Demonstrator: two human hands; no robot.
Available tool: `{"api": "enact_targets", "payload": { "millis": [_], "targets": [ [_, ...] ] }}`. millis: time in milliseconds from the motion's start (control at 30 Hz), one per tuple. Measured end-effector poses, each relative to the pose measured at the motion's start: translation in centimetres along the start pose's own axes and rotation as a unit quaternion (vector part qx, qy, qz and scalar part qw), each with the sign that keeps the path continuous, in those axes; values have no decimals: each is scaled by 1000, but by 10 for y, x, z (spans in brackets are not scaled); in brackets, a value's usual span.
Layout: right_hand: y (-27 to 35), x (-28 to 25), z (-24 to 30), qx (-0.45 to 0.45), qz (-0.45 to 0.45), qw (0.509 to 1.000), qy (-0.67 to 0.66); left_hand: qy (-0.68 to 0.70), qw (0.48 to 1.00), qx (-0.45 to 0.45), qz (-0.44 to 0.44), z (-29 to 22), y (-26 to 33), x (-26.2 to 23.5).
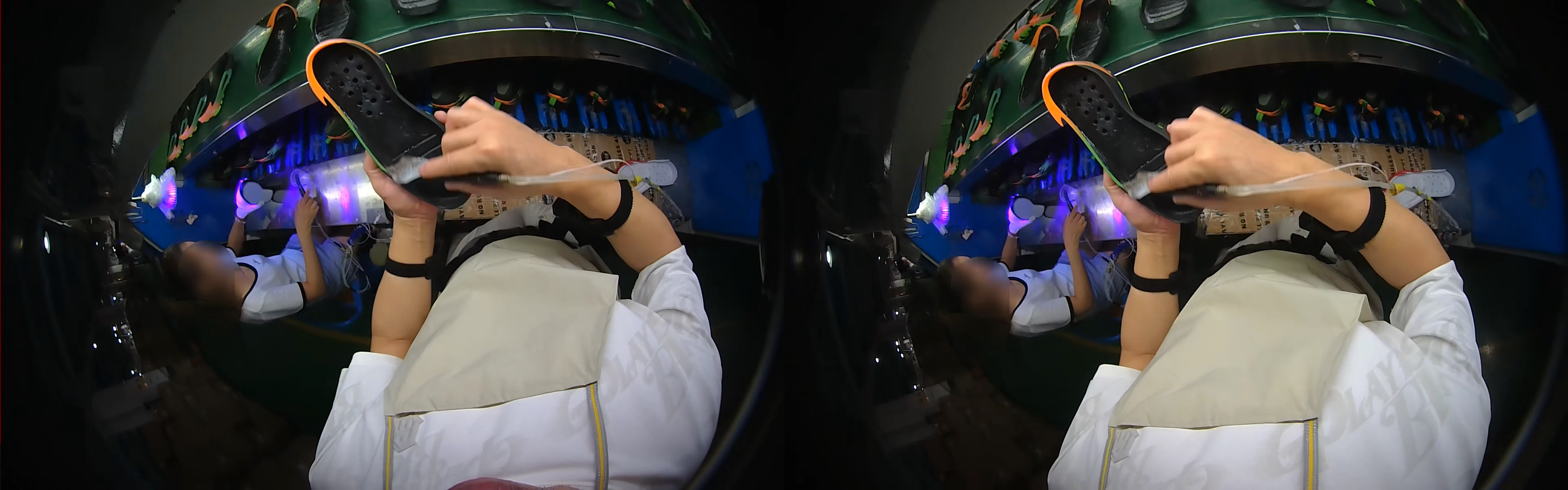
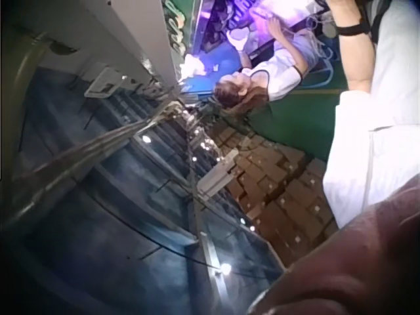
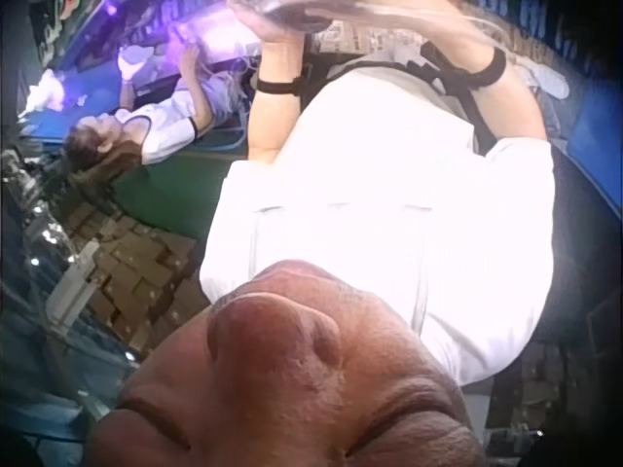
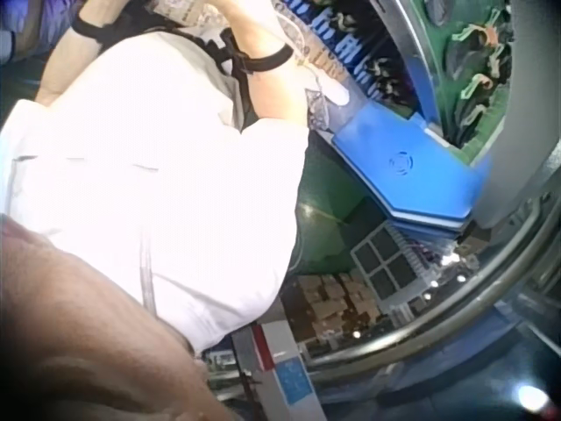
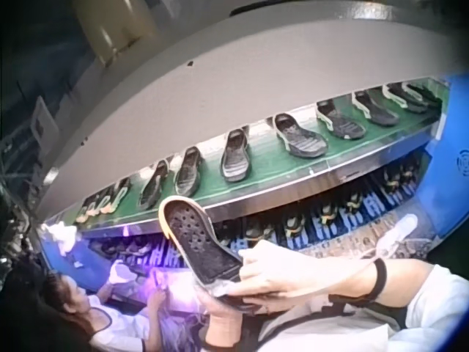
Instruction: Applying white adhesive to the edges and surfaces of black shoe soles using a handheld applicator tool.
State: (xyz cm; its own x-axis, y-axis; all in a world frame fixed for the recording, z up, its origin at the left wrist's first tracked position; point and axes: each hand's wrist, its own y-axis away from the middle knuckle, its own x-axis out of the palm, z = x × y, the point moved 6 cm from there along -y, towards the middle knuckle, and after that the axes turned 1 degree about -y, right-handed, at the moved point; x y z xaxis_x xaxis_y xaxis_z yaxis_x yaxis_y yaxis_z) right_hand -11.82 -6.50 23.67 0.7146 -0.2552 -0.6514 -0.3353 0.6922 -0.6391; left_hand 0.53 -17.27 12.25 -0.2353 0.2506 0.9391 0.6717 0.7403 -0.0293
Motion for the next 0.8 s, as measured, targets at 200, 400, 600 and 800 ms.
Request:
{"api": "enact_targets", "payload": {
  "millis": [200, 400, 600, 800],
  "targets": [
    [7, -8, -8, 119, 26, 984, -133, 38, 991, -73, 104, -1, -4, 30],
    [9, -8, 11, 47, 130, 972, -190, -6, 987, -99, 130, -14, -13, 40],
    [9, -11, 6, 75, 149, 978, -127, -129, 974, -94, 158, -23, -22, 52],
    [15, -22, -2, 144, 95, 976, -133, -267, 932, -130, 207, -30, -29, 68]
  ]
}}
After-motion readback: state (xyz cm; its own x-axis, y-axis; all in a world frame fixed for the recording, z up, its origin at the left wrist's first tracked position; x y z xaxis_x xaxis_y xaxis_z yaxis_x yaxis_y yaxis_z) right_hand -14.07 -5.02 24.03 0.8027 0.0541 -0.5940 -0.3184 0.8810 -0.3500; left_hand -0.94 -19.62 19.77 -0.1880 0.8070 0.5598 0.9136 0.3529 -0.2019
